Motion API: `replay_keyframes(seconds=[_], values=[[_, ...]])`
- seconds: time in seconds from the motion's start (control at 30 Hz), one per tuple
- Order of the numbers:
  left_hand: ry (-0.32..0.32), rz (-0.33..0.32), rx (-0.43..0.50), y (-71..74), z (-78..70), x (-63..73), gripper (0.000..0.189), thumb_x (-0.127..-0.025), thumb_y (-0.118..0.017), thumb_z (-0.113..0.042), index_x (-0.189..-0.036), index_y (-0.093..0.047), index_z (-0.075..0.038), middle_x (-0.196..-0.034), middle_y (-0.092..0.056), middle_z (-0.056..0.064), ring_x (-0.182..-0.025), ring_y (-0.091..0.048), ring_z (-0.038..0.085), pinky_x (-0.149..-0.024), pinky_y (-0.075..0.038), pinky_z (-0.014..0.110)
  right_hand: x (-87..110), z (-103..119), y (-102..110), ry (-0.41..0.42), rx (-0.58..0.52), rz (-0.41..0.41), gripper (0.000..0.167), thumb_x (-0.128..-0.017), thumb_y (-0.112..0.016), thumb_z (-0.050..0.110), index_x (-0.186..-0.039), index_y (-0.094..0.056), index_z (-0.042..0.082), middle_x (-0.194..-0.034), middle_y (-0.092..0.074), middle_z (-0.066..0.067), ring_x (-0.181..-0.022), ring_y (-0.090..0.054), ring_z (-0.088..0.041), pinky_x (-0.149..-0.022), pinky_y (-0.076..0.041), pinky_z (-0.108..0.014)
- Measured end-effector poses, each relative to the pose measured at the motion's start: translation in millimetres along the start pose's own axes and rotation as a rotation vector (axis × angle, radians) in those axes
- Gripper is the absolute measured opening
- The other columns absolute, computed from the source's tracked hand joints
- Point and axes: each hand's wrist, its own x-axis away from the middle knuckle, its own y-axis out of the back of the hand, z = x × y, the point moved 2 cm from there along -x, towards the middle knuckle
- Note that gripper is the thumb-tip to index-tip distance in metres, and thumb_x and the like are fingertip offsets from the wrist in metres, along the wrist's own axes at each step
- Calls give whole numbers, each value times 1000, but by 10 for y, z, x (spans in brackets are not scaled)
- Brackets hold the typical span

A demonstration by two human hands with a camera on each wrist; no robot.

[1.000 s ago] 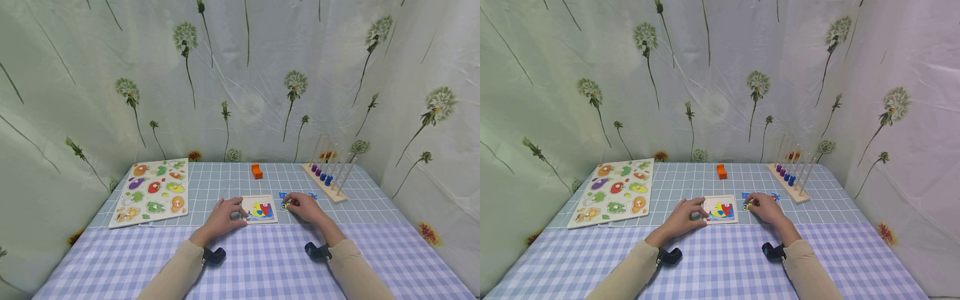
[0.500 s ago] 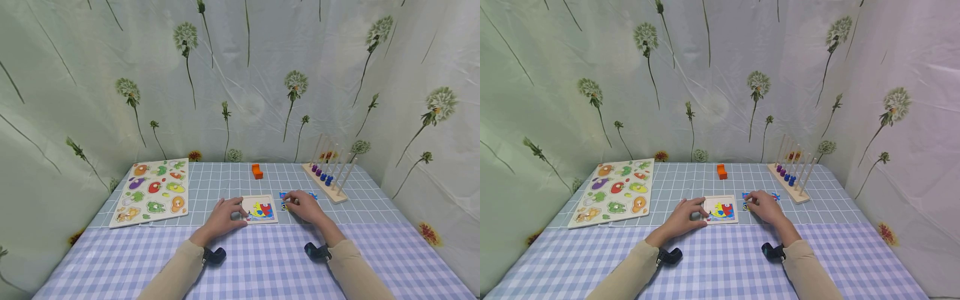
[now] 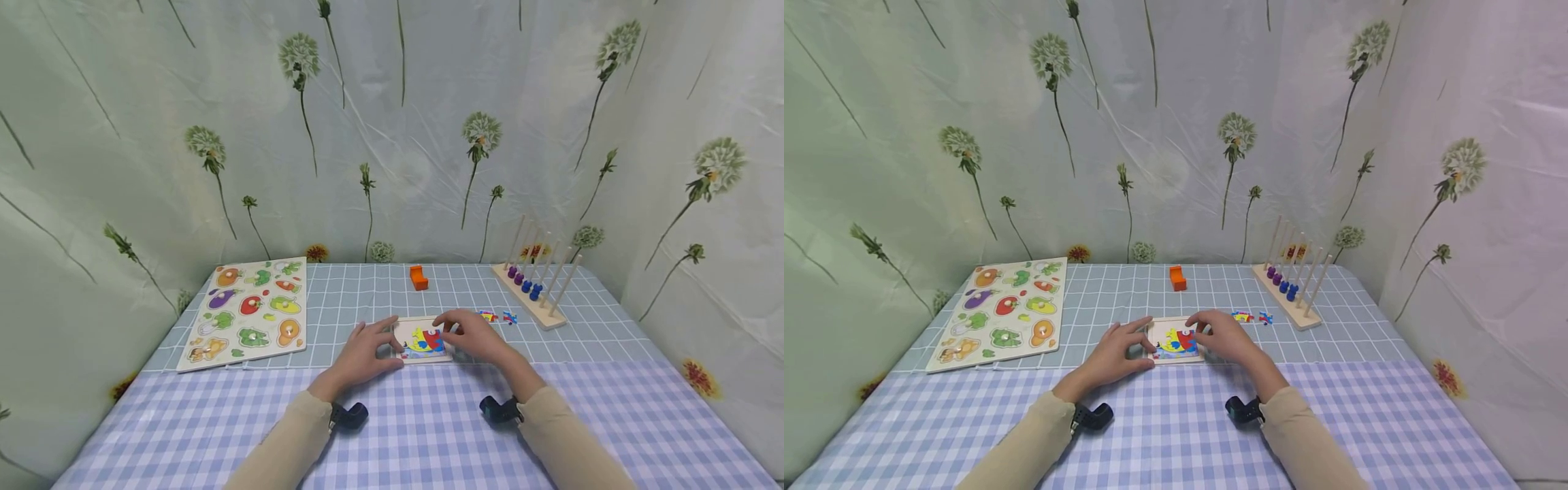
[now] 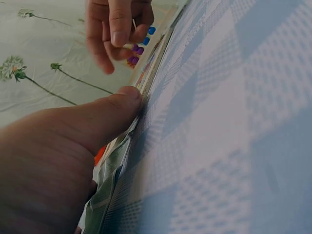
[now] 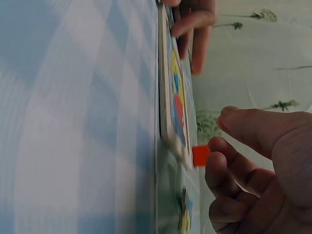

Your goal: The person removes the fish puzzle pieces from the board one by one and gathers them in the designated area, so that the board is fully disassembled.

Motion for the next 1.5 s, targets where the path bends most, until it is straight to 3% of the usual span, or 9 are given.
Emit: replay_keyframes(seconds=[0.33,0.77,1.07,1.5], values=[[-22,-6,-17,-8,14,-4,13,-85,-77,-39,-93,-71,-30,-153,-50,6,-145,-43,28,-122,-15,66,-128,169,-193,114,-4,89,29,-91,-71,12,-119,-69,6,-89,-61,-1,-81,-51,-13,-74,-45,-26],[-26,-9,-30,-13,32,-5,15,-86,-77,-40,-93,-71,-29,-153,-50,6,-146,-42,27,-122,-15,65,-174,162,-331,46,73,22,34,-89,-74,14,-122,-68,8,-83,-52,-1,-75,-47,-13,-66,-37,-26],[-20,-1,-21,-9,18,7,13,-86,-77,-38,-93,-71,-29,-153,-49,6,-146,-42,28,-122,-15,65,-178,163,-361,0,41,6,36,-89,-75,16,-123,-65,11,-83,-52,0,-76,-47,-13,-68,-39,-26],[-12,-5,-32,-5,3,6,14,-86,-77,-38,-93,-71,-29,-153,-50,4,-146,-42,26,-122,-16,65,-175,155,-349,20,31,-23,37,-87,-78,15,-118,-57,19,-87,-55,1,-77,-50,-13,-70,-43,-26]])
